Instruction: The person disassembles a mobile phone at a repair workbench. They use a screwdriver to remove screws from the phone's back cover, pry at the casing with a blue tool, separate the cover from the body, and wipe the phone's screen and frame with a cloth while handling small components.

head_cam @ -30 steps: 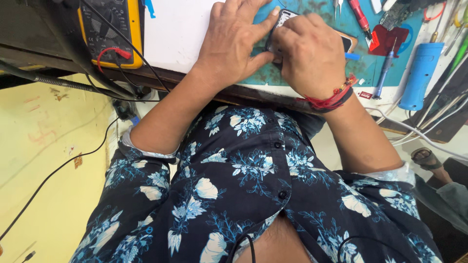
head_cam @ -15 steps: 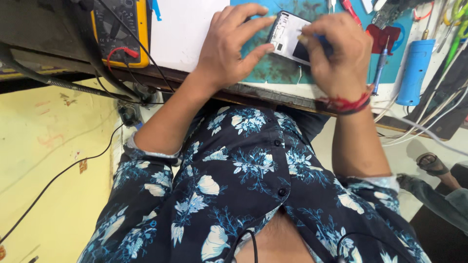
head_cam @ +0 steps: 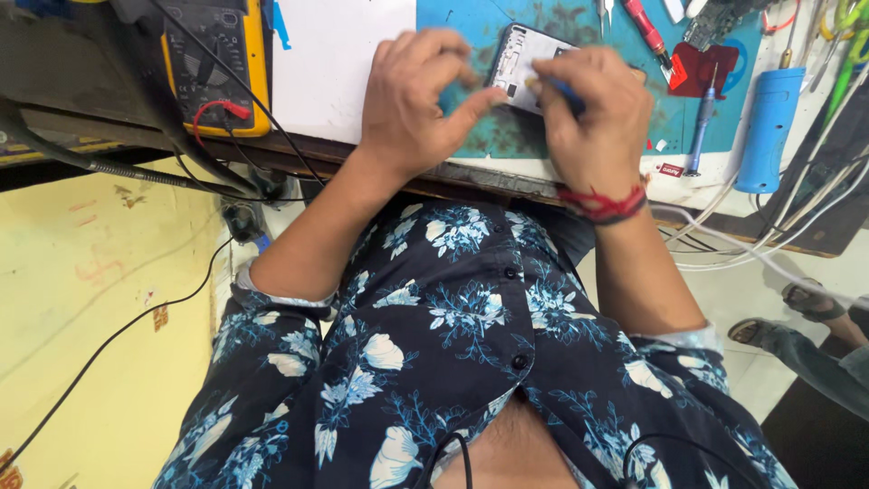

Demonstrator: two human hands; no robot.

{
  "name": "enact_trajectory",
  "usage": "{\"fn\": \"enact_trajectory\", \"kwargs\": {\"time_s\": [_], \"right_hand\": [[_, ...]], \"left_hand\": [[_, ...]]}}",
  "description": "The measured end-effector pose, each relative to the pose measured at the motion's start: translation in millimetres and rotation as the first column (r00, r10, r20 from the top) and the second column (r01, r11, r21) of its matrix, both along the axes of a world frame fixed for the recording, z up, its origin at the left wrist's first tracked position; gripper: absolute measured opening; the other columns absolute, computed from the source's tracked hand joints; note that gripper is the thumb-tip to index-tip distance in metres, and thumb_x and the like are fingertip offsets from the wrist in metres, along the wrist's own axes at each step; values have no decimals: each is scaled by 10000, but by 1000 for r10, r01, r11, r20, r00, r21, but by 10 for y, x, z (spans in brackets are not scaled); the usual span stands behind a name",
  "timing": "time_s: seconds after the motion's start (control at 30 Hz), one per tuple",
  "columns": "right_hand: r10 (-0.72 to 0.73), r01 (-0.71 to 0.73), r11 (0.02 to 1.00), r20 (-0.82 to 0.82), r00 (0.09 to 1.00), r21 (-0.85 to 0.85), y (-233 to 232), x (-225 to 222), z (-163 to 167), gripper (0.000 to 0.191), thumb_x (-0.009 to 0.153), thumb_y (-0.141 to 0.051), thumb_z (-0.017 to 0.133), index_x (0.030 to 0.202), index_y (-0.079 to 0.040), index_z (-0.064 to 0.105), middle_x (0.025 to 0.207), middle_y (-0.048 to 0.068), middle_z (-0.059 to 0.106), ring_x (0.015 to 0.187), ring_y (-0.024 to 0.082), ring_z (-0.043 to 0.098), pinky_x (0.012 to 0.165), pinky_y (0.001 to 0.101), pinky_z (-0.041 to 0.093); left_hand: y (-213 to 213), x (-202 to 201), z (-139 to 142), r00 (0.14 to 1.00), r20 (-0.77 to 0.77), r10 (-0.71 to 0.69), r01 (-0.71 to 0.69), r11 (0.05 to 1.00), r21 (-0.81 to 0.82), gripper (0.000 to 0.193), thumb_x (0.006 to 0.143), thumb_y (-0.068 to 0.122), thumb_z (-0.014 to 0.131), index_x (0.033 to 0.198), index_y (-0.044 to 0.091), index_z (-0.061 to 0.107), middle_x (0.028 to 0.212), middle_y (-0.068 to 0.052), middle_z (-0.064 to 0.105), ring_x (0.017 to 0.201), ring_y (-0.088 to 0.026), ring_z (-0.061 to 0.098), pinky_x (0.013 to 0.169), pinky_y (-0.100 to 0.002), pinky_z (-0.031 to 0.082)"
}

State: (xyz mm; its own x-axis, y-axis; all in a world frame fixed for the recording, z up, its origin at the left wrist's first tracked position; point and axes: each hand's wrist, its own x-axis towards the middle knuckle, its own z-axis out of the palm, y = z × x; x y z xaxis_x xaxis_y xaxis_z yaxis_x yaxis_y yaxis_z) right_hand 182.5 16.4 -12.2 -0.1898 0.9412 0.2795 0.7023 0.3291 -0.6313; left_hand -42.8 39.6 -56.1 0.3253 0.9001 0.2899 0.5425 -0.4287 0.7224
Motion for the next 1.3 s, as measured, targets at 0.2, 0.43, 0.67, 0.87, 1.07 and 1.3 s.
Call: {"fn": "enact_trajectory", "kwargs": {"time_s": [0.2, 0.43, 0.67, 0.87, 1.07, 1.3], "right_hand": [[-66, 35, 992, 252, 965, 124, 219, -120, -171, 176, 917, -22, 770, 1078, -90, 785, 1018, 87, 686, 943, 315, 634, 767, 423, 495], [-7, -23, 996, 322, 947, 87, 236, -204, -133, 186, 918, 1, 727, 1086, -70, 765, 1061, 82, 676, 999, 306, 619, 839, 423, 500], [208, -194, 978, 276, 938, -77, 184, -78, 14, 147, 898, -31, 760, 1026, -101, 757, 1021, 71, 689, 952, 317, 627, 807, 437, 494], [41, -71, 994, 310, 950, 85, 252, -164, -84, 169, 921, -7, 722, 1069, -85, 743, 1059, 79, 680, 1020, 305, 636, 865, 420, 512], [342, -345, 937, 352, 871, -56, 190, -72, 56, 222, 823, -47, 769, 1031, -126, 758, 1044, 27, 697, 957, 280, 627, 833, 401, 514], [191, -217, 975, 311, 931, 50, 304, 248, 93, 195, 898, 35, 680, 1068, -61, 678, 1070, 104, 663, 1027, 320, 630, 899, 433, 510]], "left_hand": [[97, 71, -42, 973, -205, -108, 127, 988, 84, 801, 848, 536, 872, 1415, 32, 617, 1501, -154, 462, 1296, -342, 432, 1052, -495, 342], [90, 100, -108, 964, -241, -110, 127, 990, 57, 743, 885, 466, 883, 1454, 64, 622, 1545, -113, 463, 1341, -325, 422, 1079, -486, 344], [114, 82, -90, 966, -230, -120, 130, 991, 31, 735, 848, 452, 888, 1433, 86, 637, 1529, -129, 469, 1361, -347, 407, 1075, -497, 341], [99, 80, -83, 968, -223, -119, 127, 992, 20, 756, 877, 498, 896, 1447, 82, 629, 1525, -140, 467, 1363, -354, 406, 1064, -502, 343], [110, 75, -92, 965, -226, -130, 139, 990, 25, 755, 831, 469, 885, 1434, 87, 640, 1528, -131, 466, 1378, -354, 400, 1060, -502, 337], [112, 45, -100, 967, -219, -128, 143, 988, 55, 755, 903, 553, 870, 1433, 71, 632, 1523, -136, 471, 1370, -345, 399, 1074, -498, 334]]}}
